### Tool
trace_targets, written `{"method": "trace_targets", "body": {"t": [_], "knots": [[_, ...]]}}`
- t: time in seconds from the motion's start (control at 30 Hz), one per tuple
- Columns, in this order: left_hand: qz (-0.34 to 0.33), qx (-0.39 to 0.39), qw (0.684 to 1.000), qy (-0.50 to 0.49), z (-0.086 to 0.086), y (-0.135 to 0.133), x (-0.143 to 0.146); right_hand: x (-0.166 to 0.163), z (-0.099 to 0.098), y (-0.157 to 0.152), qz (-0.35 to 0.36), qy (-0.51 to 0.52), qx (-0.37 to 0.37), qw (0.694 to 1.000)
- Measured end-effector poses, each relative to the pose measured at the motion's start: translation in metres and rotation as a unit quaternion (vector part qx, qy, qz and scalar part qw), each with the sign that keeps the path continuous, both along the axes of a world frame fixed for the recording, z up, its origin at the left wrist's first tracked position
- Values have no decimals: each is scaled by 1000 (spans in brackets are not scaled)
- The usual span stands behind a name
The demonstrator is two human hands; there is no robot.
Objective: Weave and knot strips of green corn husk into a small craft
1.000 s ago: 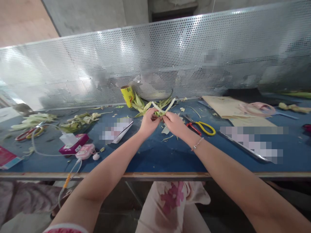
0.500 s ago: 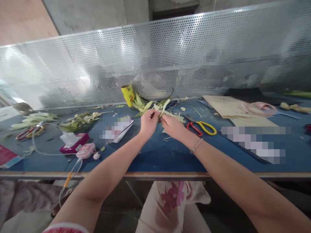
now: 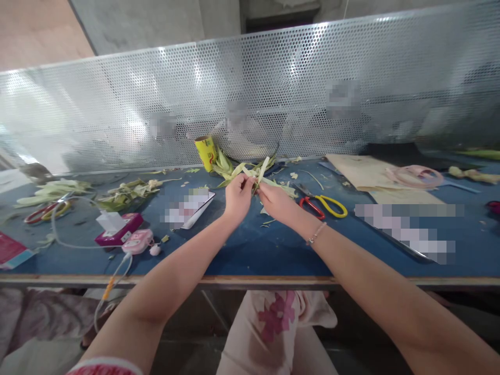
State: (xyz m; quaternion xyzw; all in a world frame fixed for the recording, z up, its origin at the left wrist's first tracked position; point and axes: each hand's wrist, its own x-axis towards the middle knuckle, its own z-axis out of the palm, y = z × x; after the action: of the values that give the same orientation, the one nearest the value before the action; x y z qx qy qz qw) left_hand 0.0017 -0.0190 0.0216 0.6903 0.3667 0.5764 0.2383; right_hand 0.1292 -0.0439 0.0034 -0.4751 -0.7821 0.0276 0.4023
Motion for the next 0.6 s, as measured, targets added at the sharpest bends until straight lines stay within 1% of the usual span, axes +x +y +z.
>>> {"method": "trace_targets", "body": {"t": [0.17, 0.37, 0.6], "knots": [[-21, 16, 1000, 13, -2, 4, -1, 3, 1, 2, -18, -4, -12, 1000], [-21, 10, 1000, 16, -4, 6, -2, 4, 0, 4, -21, 10, -24, 999], [-37, -50, 997, -47, -7, 6, 3, 5, -3, 6, -10, 22, -3, 1000]]}}
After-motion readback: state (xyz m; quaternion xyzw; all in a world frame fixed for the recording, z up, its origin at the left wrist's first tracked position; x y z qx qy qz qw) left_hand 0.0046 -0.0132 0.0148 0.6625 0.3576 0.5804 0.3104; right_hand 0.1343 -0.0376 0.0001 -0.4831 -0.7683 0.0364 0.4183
